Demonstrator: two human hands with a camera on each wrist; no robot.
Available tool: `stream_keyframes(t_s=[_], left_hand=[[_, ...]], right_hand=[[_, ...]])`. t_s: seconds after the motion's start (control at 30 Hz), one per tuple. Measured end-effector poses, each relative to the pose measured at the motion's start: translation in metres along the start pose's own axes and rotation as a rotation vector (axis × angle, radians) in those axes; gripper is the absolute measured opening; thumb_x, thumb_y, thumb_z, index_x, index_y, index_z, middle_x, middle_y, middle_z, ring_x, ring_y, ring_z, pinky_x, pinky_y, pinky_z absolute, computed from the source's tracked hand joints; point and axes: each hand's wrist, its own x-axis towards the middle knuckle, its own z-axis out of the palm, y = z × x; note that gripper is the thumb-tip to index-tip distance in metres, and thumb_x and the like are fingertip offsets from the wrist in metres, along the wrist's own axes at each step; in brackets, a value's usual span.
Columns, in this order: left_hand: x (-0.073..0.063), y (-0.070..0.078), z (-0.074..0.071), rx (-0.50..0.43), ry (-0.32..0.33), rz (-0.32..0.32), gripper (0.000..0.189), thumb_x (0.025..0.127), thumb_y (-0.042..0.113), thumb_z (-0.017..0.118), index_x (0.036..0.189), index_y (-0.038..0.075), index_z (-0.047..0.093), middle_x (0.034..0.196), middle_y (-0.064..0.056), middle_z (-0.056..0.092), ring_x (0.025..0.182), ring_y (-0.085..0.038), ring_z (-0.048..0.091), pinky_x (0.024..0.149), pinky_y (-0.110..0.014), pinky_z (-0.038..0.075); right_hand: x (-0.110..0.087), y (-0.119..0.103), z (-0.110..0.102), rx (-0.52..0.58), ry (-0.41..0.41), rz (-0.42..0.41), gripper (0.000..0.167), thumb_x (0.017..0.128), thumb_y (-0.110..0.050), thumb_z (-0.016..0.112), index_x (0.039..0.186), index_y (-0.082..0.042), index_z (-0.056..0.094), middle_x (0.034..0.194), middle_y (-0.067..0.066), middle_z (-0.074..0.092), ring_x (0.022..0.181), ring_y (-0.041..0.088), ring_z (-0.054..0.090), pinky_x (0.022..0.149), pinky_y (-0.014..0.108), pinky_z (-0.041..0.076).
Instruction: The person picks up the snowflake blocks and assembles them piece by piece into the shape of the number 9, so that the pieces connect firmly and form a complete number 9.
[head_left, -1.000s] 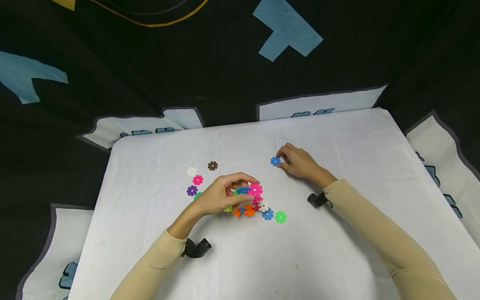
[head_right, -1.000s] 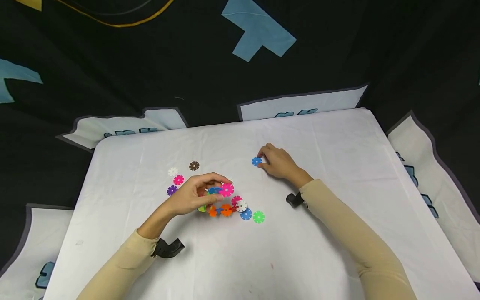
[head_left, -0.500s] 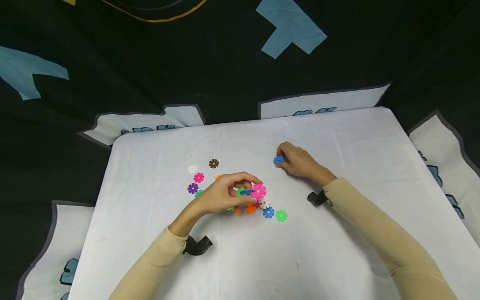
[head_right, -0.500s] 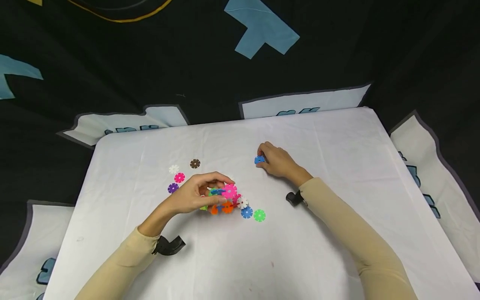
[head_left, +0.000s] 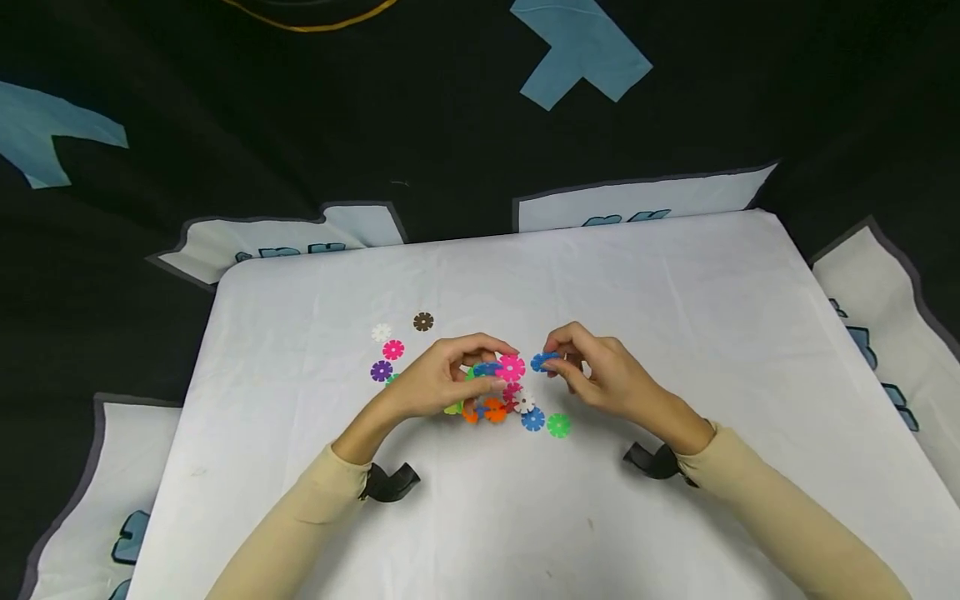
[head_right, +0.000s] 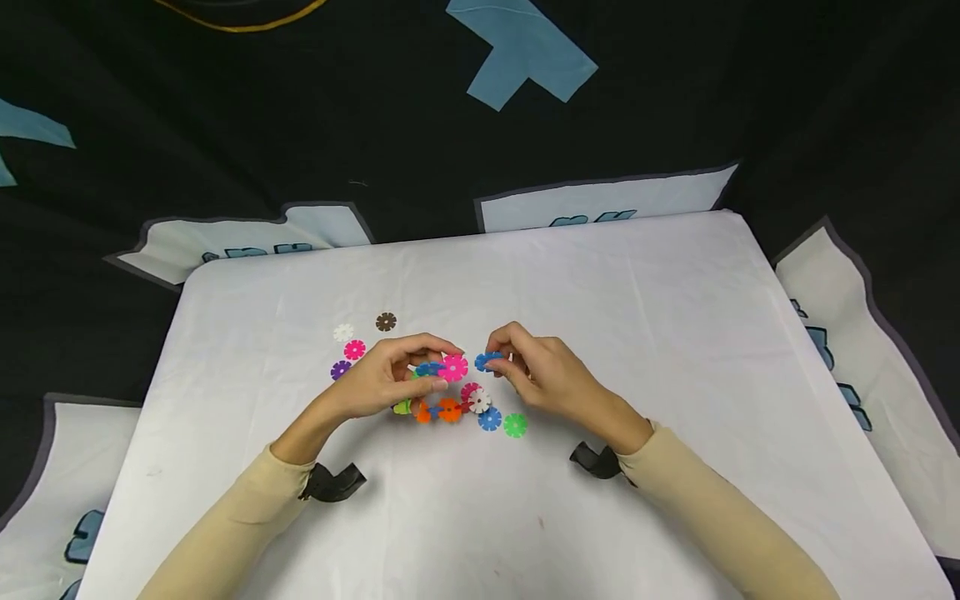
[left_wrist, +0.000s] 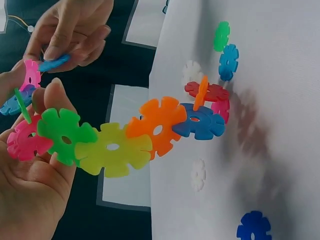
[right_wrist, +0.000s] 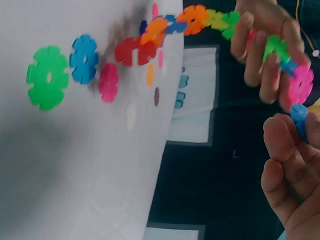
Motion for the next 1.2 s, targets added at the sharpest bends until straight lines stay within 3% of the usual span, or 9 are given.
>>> stream_keyframes(t_s=[0.1,0.23,0.53,0.93,1.1,1.2], left_hand=[[0.001,0.002,0.001,0.002,-0.006,0.001,0.036,0.091,0.007,0.068,0.126,0.006,0.059,0.093,-0.009,0.063,0.051,-0.029,0.056,0.051,-0.034,0.054],[0.001,0.003,0.002,-0.002,-0.015,0.005,0.035,0.092,0.008,0.067,0.126,0.004,0.059,0.092,-0.011,0.062,0.051,-0.03,0.056,0.051,-0.035,0.054],[-0.001,0.005,0.002,0.006,-0.015,0.007,0.032,0.092,0.004,0.066,0.124,0.003,0.061,0.092,-0.011,0.064,0.05,-0.029,0.054,0.049,-0.032,0.052],[0.0,0.008,0.001,0.039,0.004,-0.002,0.031,0.091,0.005,0.068,0.121,0.006,0.063,0.093,-0.01,0.065,0.052,-0.03,0.055,0.048,-0.031,0.052],[0.002,0.006,0.002,0.031,0.0,0.018,0.032,0.09,0.004,0.068,0.122,0.005,0.063,0.103,-0.011,0.066,0.071,-0.029,0.06,0.055,-0.029,0.053],[0.002,0.004,0.003,0.044,-0.001,0.015,0.033,0.09,0.006,0.07,0.122,0.006,0.064,0.107,-0.011,0.068,0.075,-0.029,0.063,0.056,-0.029,0.053]], right_hand=[[-0.001,-0.006,0.001,-0.025,0.007,-0.029,0.021,0.093,-0.014,0.066,0.105,-0.003,0.053,0.085,0.005,0.07,0.058,0.004,0.056,0.046,0.01,0.04],[-0.002,-0.008,0.002,-0.065,0.027,-0.068,0.034,0.098,-0.037,0.053,0.103,-0.003,0.056,0.087,0.002,0.07,0.062,0.007,0.057,0.047,0.01,0.038],[-0.001,-0.009,0.006,-0.128,0.105,-0.136,0.035,0.098,-0.036,0.055,0.1,-0.003,0.064,0.086,0.003,0.073,0.06,0.006,0.056,0.055,0.014,0.046],[0.001,-0.011,0.007,-0.183,0.164,-0.161,0.032,0.099,-0.034,0.055,0.091,-0.005,0.065,0.077,0.002,0.073,0.052,0.005,0.052,0.049,0.013,0.039],[0.003,-0.013,0.009,-0.186,0.138,-0.214,0.028,0.099,-0.027,0.056,0.09,-0.002,0.064,0.078,0.006,0.074,0.051,0.008,0.055,0.049,0.014,0.041],[0.003,-0.013,0.011,-0.13,0.132,-0.224,0.011,0.094,-0.01,0.065,0.091,0.0,0.063,0.079,0.009,0.074,0.053,0.009,0.061,0.054,0.014,0.049]])
